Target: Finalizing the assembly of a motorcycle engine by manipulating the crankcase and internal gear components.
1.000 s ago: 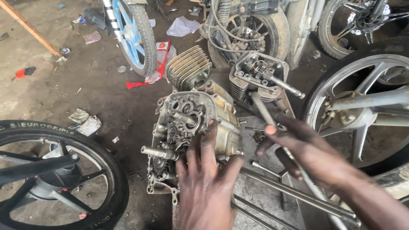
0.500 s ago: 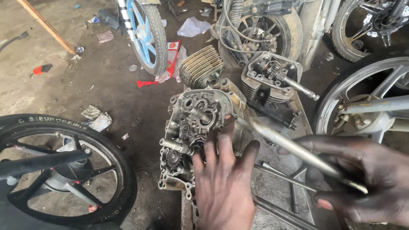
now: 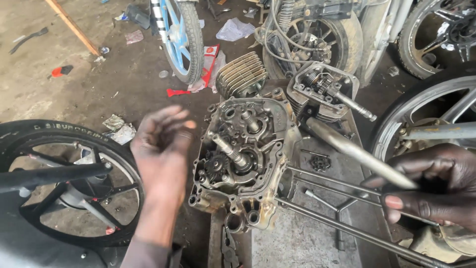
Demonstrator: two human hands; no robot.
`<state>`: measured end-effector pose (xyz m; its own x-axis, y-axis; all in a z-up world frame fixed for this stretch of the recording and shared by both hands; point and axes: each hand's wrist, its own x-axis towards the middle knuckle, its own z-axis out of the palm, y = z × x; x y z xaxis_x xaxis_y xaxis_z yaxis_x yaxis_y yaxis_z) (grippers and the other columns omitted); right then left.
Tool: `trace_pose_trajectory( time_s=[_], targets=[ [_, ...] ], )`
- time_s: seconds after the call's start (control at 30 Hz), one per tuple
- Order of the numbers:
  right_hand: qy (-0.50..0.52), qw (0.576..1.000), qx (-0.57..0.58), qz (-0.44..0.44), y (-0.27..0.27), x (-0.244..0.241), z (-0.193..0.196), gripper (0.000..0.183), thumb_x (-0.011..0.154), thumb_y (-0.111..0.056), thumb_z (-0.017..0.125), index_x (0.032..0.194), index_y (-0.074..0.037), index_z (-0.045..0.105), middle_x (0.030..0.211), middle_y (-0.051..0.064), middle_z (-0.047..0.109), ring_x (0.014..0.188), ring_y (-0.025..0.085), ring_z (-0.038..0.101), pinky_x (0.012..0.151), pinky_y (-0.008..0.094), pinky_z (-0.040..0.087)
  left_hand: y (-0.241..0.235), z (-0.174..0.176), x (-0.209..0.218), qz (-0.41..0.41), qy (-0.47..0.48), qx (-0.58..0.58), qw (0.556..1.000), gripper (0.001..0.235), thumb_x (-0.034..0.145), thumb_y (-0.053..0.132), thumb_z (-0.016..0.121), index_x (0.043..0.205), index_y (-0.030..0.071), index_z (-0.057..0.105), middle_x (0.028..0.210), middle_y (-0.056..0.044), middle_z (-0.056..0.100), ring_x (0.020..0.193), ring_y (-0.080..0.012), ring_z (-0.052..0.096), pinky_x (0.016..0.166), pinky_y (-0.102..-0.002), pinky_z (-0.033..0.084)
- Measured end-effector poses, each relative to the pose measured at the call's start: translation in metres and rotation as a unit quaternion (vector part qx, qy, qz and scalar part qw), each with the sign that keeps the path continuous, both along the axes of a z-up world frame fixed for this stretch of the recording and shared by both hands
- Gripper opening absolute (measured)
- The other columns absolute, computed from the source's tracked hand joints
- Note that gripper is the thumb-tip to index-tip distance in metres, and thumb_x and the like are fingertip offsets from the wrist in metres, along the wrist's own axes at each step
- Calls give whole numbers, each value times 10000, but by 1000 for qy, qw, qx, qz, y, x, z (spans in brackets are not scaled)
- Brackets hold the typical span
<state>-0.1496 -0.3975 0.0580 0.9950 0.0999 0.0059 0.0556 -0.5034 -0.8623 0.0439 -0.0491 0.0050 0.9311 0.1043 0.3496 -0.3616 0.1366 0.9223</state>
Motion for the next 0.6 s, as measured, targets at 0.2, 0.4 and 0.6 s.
trace_pose_trajectory(
  time_s=[0.2, 0.4, 0.6],
  targets=[
    [134, 960, -15, -245, -25, -12, -29, 256, 590, 109, 969, 828, 117, 1063, 382, 395, 987, 305, 436, 875, 320, 482, 689, -12, 12, -20, -96, 467, 98, 874, 889, 649, 374, 741, 1487, 166, 532, 1483, -73, 660, 1411, -218, 578, 1205, -391, 405],
    [-9, 972, -127, -196, -39, -16, -39, 136, 563, -147, 977, 481, -41, 955, 333, 105, 880, 312, 174, 782, 389, 277, 567, -9, -24, -2, -96, 483, -126, 861, 446, 864, -81, 639, 1275, 87, 693, 994, -220, 755, 808, -333, 718, 689, -457, 599],
    [-24, 936, -198, -292, -58, -22, -73, 281, 604, -191, 965, 521, -1, 774, 354, 108, 676, 338, 183, 557, 460, 280, 400, -12, -28, -6, -138, 401, -78, 902, 465, 789, -58, 619, 1245, 37, 641, 1175, -192, 714, 1015, -316, 694, 841, -396, 576]
  ],
)
